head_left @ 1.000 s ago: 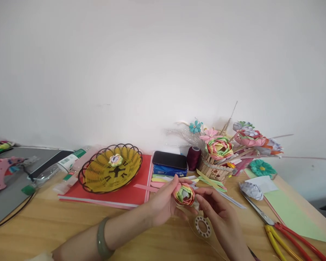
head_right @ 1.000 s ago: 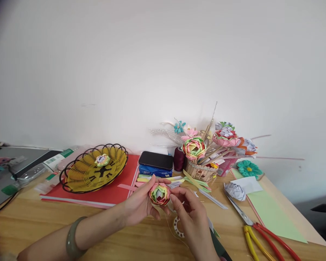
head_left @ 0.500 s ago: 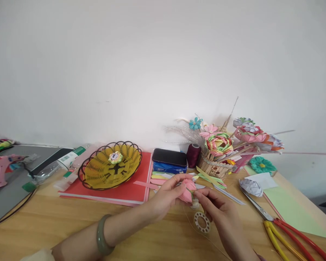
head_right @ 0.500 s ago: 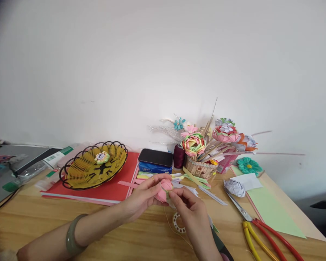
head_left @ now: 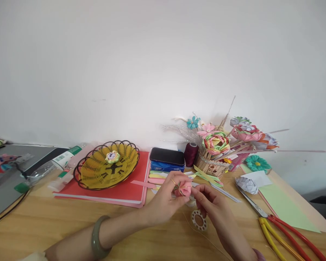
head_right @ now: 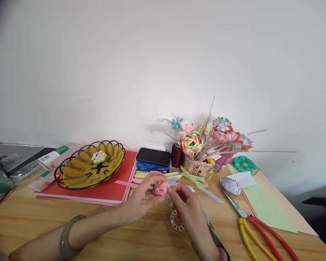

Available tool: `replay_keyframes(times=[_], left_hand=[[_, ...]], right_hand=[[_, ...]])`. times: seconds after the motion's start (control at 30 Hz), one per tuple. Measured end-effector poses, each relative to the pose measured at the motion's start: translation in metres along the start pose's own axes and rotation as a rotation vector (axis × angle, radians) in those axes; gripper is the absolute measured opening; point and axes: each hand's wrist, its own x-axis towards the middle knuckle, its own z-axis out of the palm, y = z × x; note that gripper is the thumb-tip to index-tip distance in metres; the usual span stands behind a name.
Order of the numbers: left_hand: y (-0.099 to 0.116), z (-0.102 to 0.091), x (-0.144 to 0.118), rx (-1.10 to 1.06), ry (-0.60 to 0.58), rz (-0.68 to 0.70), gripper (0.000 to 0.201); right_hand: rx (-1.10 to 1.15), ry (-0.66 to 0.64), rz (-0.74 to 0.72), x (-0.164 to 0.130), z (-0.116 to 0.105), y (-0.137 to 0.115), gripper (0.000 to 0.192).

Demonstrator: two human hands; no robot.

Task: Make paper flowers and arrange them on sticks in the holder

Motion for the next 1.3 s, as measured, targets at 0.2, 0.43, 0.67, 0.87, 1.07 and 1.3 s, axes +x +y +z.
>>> replay_keyframes(times=[0.2,0.43,0.67,0.87,1.07,1.3], left_hand=[[-0.007,0.002,0.001,-0.105,0.053,-0.077,0.049],[-0.009,0.001,0.004,-0.210,-0.036,-0.212,0.054],[-0.007,0.001,0.006,-0.266,0.025,-0.240,0.050],[0.000,0.002,0.007,-0.166,0.157,-0.256,0.049],[-0.001,0.002,0.007,-0.120,0.139,-0.225,0.045],[-0.016,-0.019,0.011,0.086,-0.082,-0.378,0.047]], right_hand=[[0.055,-0.017,-0.031,-0.003,0.002,-0.007,0.039],[0.029,0.098,-0.182,-0.005,0.000,-0.010,0.034],[0.010,0.133,-0.235,-0.006,0.000,-0.009,0.032],[0.084,0.066,-0.103,-0.006,-0.003,-0.015,0.025],[-0.010,0.027,-0.102,-0.005,-0.002,-0.014,0.028],[-0.541,0.290,-0.214,0.015,-0.043,-0.017,0.041]])
